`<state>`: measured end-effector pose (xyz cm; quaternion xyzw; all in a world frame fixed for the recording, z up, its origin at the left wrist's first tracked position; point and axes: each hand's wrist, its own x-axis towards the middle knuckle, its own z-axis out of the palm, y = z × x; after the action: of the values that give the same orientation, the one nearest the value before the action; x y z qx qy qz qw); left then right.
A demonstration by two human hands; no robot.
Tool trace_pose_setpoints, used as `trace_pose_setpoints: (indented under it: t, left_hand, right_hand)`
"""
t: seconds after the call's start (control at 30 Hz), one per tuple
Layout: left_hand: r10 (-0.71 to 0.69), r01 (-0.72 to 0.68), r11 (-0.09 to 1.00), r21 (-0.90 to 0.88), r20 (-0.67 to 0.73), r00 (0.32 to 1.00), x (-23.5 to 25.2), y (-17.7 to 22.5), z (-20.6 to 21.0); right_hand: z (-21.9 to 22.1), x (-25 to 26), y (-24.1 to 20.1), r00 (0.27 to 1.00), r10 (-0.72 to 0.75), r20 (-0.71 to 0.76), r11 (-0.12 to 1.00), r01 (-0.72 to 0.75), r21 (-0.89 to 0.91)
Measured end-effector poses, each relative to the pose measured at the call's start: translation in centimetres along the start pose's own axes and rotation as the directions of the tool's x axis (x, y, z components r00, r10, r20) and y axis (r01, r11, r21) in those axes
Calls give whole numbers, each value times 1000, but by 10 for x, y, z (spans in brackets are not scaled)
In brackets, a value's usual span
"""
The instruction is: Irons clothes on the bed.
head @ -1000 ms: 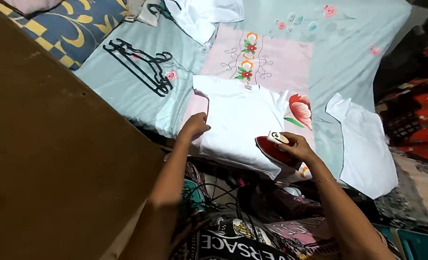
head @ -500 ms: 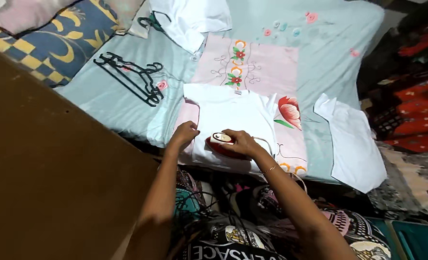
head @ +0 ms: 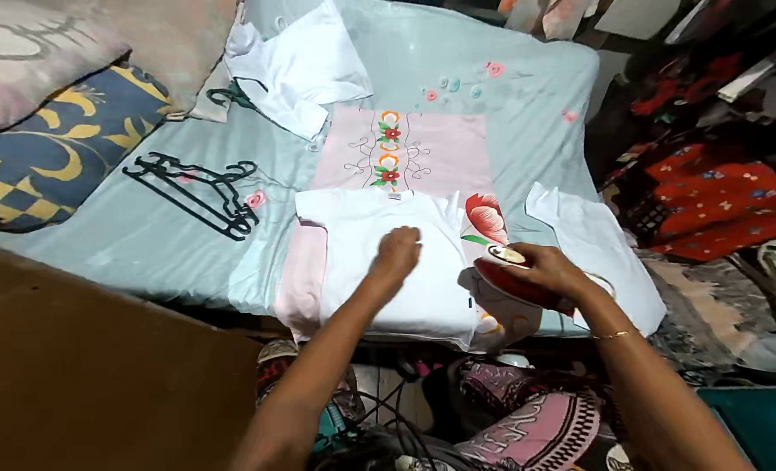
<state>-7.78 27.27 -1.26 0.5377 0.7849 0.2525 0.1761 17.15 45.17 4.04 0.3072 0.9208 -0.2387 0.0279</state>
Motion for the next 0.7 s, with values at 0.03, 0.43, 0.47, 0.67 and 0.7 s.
trace_pose_setpoints:
  t: [0.03,0.43,0.47,0.67,0.7]
  left_hand:
    - [73,-77,996,39,97,993,19,18,12]
    - [-12,-34,956,292,153,988,163,50,129]
    - [-30,-11,960,279,139,990,166,49,126]
    - [32,-29,965,-259,5,999,163,47,106]
    - [67,-63,897,-438,-5,998,161,45,106]
  right_hand:
    - [-6,-4,9,999,21,-47,1000,-20,8]
    - [-15,-23,68,946,149,-288,978,-99,182]
    - [-15,-24,71,941,154,-301,976,-99,192]
    - [-11,-30,82,934,182,-308,969,-118,216]
    - [-11,-30,83,934,189,-302,967,-123,224]
